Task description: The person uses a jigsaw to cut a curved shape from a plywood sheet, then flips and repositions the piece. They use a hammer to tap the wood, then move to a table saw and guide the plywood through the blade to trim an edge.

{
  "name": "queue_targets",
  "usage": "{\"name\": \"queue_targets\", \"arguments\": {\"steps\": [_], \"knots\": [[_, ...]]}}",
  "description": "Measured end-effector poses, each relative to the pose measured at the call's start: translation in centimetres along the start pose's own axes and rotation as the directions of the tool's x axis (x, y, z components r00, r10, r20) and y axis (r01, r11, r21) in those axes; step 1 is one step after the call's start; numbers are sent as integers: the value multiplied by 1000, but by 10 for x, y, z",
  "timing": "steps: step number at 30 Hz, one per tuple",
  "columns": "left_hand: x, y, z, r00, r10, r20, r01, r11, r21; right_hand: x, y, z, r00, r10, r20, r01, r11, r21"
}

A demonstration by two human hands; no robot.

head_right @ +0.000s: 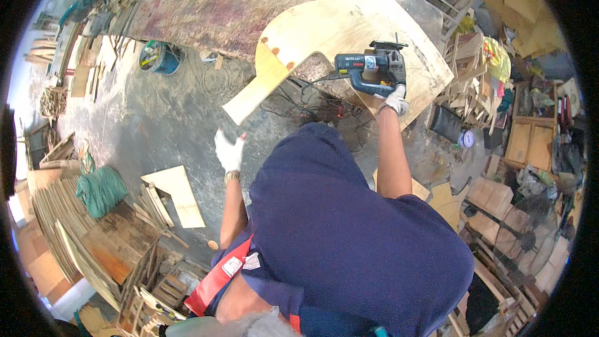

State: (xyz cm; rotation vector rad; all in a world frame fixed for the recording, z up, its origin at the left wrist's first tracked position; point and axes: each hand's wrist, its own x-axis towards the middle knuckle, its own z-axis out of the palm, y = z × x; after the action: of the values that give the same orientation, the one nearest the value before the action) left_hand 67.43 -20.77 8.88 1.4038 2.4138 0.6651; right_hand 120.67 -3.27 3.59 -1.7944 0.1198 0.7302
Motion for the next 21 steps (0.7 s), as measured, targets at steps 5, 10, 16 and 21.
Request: {"name": "queue_targets", "arguments": {"steps": [5,10,16,21], "knots": [[70,101,22,995,-60,74,42,973,226,-10,-4,-9,985,133,107,-157,952,263],[79,112,34,938,337,80,-337,832,441,-30,-19,-28,934,189,302,-298,879,371],[117,113,43,839,409,359,-518,804,294,-51,-10,-2,854,238,462,-496,640,587],[165,112,33,782,457,424,-587,769,254,-78,-14,24,930,52,364,-307,655,690]]}}
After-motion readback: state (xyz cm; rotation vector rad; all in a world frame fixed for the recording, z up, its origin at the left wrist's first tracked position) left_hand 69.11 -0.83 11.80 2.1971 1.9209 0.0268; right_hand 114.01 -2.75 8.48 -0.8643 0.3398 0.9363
